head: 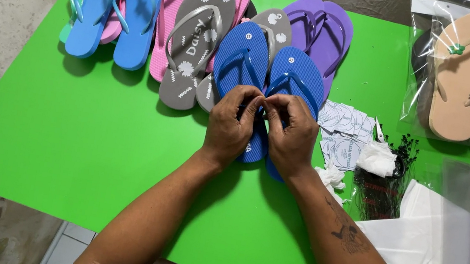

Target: A person cleans a pair of blue flip-flops with a white cloth and then packages them into a clear plastic bag at a workstation.

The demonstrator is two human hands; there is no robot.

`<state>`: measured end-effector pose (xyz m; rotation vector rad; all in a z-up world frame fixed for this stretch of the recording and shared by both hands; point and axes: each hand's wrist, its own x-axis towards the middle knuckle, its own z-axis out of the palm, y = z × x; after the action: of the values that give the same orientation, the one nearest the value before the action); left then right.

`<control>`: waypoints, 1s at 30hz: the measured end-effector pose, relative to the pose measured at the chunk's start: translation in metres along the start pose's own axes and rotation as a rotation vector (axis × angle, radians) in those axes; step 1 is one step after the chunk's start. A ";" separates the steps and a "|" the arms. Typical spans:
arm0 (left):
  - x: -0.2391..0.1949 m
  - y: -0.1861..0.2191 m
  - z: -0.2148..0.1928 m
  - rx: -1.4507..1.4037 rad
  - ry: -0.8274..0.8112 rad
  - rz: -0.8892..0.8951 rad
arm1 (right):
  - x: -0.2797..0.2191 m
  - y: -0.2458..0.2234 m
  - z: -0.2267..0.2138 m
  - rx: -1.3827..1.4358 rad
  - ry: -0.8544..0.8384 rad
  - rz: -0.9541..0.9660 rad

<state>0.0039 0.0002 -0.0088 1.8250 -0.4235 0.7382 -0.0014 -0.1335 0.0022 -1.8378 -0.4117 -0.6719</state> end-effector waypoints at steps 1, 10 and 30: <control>0.000 -0.001 0.001 0.000 -0.001 0.000 | 0.000 0.001 0.000 0.000 0.001 0.001; -0.001 -0.003 0.002 0.018 -0.017 0.004 | -0.002 0.008 0.003 -0.028 0.007 -0.013; -0.002 -0.005 0.004 0.041 0.021 -0.025 | -0.002 0.001 -0.001 -0.056 0.017 -0.025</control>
<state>0.0067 -0.0016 -0.0147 1.8559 -0.3737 0.7529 -0.0025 -0.1343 0.0011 -1.8809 -0.4089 -0.7217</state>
